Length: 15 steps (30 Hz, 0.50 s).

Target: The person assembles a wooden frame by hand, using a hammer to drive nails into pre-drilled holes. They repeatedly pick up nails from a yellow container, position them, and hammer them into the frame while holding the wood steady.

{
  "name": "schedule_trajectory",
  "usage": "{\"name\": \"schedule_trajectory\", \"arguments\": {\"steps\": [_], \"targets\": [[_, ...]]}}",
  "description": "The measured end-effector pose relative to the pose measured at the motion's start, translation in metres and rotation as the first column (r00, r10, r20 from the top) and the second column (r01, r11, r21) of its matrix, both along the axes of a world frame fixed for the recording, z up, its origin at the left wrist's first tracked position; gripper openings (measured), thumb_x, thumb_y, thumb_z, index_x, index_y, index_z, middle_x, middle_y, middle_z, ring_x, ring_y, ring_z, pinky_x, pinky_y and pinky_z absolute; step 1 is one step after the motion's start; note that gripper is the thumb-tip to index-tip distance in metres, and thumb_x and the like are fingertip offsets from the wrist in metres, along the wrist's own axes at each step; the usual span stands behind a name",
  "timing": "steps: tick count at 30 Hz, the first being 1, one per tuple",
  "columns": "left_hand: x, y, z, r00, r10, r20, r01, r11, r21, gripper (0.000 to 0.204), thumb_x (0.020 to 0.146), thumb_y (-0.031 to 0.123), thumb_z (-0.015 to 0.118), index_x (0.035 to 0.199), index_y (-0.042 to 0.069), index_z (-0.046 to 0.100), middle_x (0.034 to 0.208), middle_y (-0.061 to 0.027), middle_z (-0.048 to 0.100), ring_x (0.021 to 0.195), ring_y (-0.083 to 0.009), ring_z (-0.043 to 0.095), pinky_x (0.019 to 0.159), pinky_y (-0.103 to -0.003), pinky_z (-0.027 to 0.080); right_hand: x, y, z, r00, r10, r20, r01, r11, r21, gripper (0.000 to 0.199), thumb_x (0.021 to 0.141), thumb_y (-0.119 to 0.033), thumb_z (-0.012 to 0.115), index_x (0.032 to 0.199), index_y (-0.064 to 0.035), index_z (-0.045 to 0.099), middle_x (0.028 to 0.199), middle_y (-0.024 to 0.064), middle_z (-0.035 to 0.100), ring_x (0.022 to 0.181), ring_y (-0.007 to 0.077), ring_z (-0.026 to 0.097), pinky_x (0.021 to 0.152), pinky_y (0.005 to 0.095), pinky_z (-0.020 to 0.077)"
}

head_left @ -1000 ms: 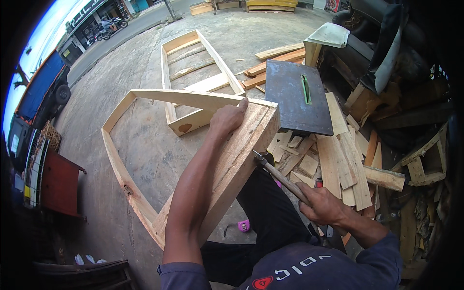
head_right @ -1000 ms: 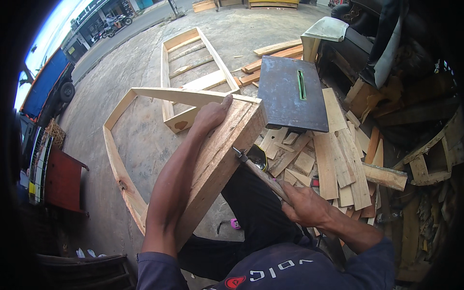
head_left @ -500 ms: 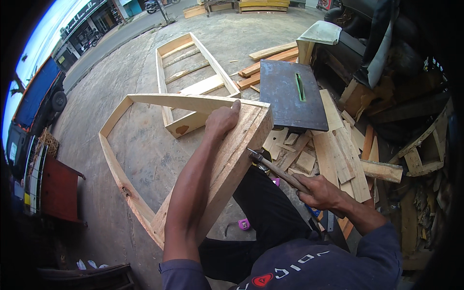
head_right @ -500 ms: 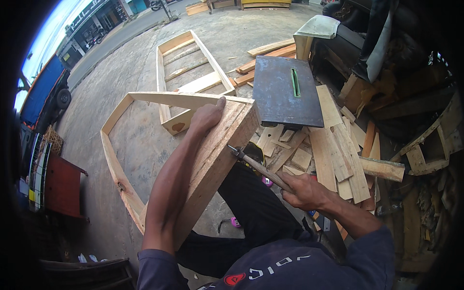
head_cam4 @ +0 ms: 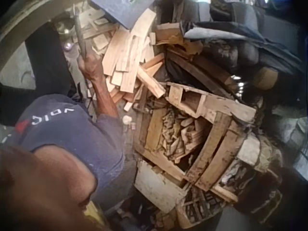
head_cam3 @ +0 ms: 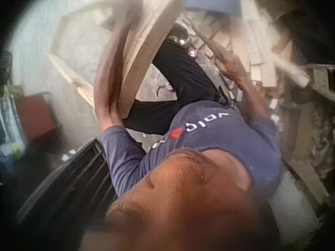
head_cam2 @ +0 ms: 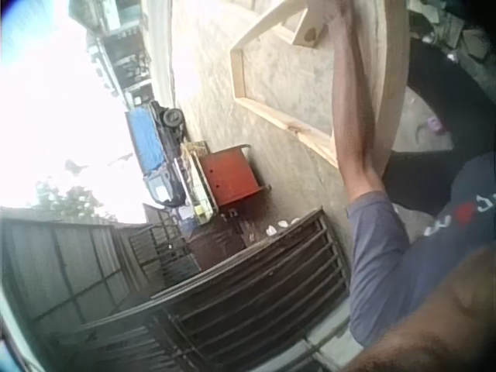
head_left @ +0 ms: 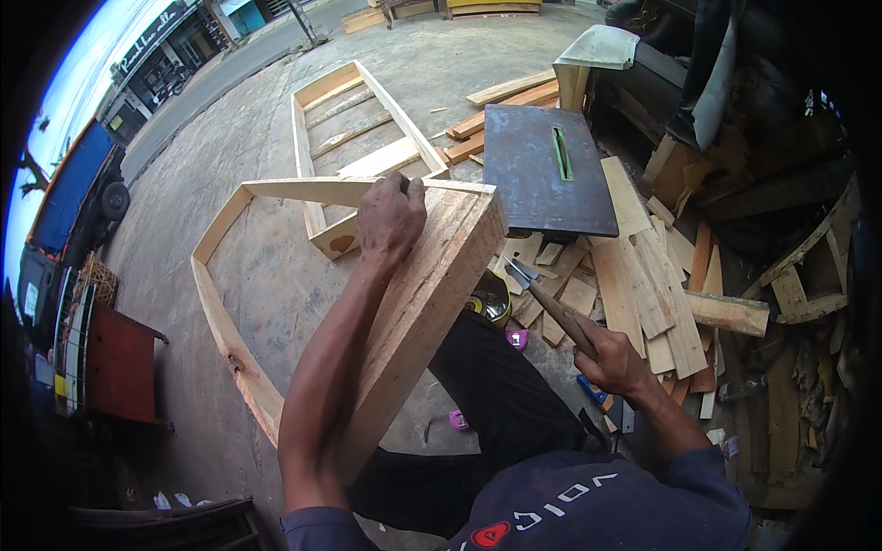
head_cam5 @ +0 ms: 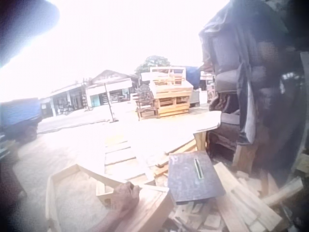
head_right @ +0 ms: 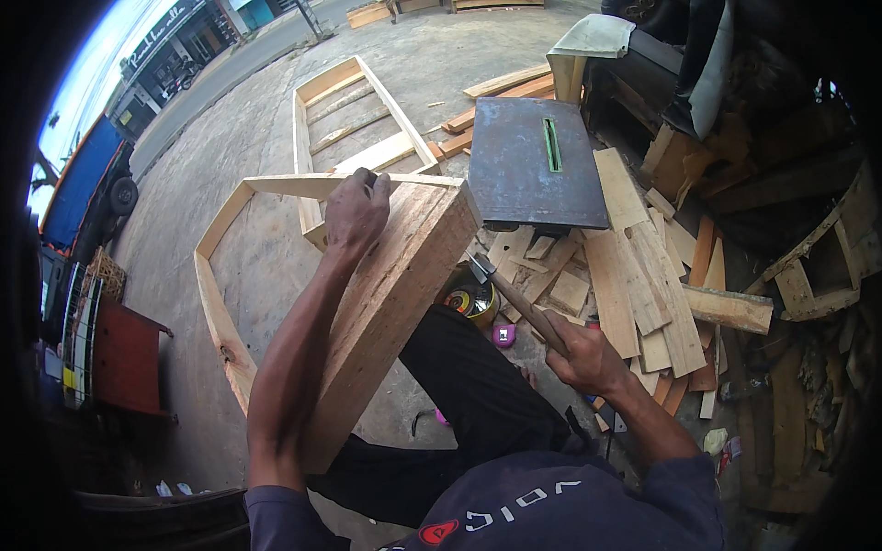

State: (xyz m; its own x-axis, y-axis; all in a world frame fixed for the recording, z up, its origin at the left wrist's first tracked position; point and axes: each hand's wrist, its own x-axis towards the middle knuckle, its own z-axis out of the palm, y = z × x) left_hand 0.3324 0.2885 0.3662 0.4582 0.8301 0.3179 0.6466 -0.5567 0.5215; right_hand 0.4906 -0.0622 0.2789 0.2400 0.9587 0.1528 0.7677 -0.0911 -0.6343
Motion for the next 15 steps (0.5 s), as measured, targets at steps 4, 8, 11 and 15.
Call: {"name": "schedule_trajectory", "arguments": {"steps": [4, 8, 11, 15], "targets": [[-0.014, -0.059, 0.032, 0.813, -0.582, -0.009, 0.578, 0.807, 0.119, 0.019, 0.094, 0.022, 0.073, 0.105, 0.006, 0.075, 0.098, -0.0118, 0.073, 0.072, -0.0274, 0.069, 0.068, -0.04, 0.054, 0.002, -0.009, 0.02, 0.997, -0.03, 0.068, 0.032, 0.999, -0.028, 0.059, 0.082, -0.009, 0.07, 0.137, 0.0044, 0.053, 0.096, 0.0251, 0.07, 0.083, 0.0419, 0.073, 0.073, 0.0458, 0.0602], [-0.011, -0.105, 0.046, 0.597, -0.753, -0.277, 0.793, 0.607, 0.059, 0.023, 0.092, 0.011, 0.071, 0.115, 0.014, 0.072, 0.116, -0.0068, 0.073, 0.088, -0.0288, 0.075, 0.074, -0.04, 0.06, -0.003, -0.017, 0.028, 0.998, -0.028, 0.054, 0.031, 0.998, -0.056, 0.059, 0.082, -0.009, 0.071, 0.137, 0.0043, 0.053, 0.099, 0.0248, 0.07, 0.084, 0.0411, 0.073, 0.073, 0.0457, 0.0603], [-0.007, -0.114, 0.044, 0.534, -0.739, -0.409, 0.809, 0.587, -0.004, 0.027, 0.091, 0.007, 0.068, 0.117, 0.013, 0.071, 0.118, -0.0069, 0.073, 0.091, -0.0278, 0.076, 0.074, -0.039, 0.062, -0.008, -0.023, 0.033, 1.0, -0.012, 0.007, 0.012, 1.0, -0.012, 0.058, 0.081, -0.008, 0.07, 0.136, 0.0023, 0.055, 0.092, 0.0236, 0.07, 0.08, 0.0403, 0.072, 0.072, 0.0455, 0.0583], [-0.013, -0.121, 0.03, 0.582, -0.717, -0.385, 0.795, 0.6, 0.085, 0.031, 0.089, 0.005, 0.066, 0.12, 0.011, 0.069, 0.115, -0.0081, 0.074, 0.089, -0.0282, 0.076, 0.07, -0.04, 0.062, -0.018, -0.025, 0.033, 0.989, -0.032, -0.142, 0.033, 0.999, 0.001, 0.055, 0.082, -0.007, 0.068, 0.135, -0.0004, 0.057, 0.088, 0.0221, 0.07, 0.077, 0.0397, 0.072, 0.07, 0.0456, 0.0576]]}}
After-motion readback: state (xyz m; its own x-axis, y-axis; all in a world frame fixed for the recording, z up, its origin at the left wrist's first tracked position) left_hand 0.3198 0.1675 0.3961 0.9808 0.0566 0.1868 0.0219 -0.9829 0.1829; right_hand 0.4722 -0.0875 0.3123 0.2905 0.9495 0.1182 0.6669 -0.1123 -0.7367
